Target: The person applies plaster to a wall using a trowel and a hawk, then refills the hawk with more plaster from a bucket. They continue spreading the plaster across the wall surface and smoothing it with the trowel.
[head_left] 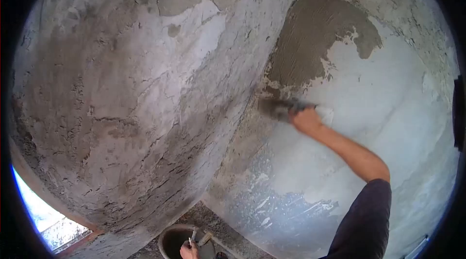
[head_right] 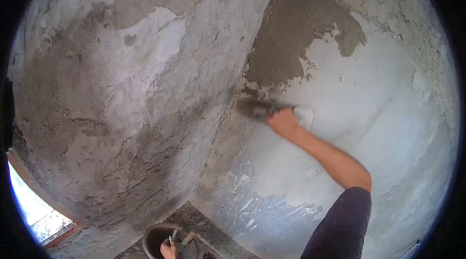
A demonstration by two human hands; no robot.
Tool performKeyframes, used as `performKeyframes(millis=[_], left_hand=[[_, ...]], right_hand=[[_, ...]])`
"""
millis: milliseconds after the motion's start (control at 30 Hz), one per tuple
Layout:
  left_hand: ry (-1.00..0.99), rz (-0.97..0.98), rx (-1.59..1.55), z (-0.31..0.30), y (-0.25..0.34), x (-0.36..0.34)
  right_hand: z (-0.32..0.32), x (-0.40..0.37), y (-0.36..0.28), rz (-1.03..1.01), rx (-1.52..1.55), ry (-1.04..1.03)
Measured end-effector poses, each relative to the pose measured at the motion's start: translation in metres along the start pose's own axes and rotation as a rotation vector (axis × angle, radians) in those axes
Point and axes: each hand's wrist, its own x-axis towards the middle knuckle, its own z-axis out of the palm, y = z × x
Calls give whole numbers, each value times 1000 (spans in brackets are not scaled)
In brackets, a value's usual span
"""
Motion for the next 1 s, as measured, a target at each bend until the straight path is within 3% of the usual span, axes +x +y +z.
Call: performKeyframes(millis=[67,100,133,200,233,300,333,467,600,667,700,767,800,867,900,1000], left_hand=[[-28,279,-73,-21,-21,5],[-78,316,-175,37,14,2],[-32,317,-155,27,12,-1],[17,333,-76,2,0,1],[9,354,-44,-1,5,1],[1,398,-73,-17,21,-6],[-7,403,-60,-22,22,-9],[7,485,-8,-49,37,-17],[43,529,6,-56,74,-48],[94,544,-103,-38,116,-45],[127,547,-114,-30,129,-44],[157,540,-116,-23,145,-56],[165,510,-80,-5,145,-65],[153,440,-185,13,145,-76],[156,422,-204,-15,141,-71],[180,433,-314,-1,140,-81]], right_hand=[[1,-28,-49,-93,93,18],[-20,-42,-15,-134,84,96],[-27,-55,-38,-140,110,83],[-34,-80,-100,323,1082,40],[-34,-91,-121,307,1110,-5],[-32,-111,-161,880,2312,-171],[-50,-117,-191,1285,2592,-101],[-75,-131,-244,1370,2904,-175],[-50,-158,-280,1518,3149,-506],[17,-162,-276,560,2696,-519],[30,-163,-275,510,2715,-583],[41,-178,-280,376,2326,-782],[64,-198,-290,244,2172,-515],[82,-223,-295,123,2090,-487],[52,-210,-300,6,1940,-444],[59,-203,-317,-79,1851,-603]])
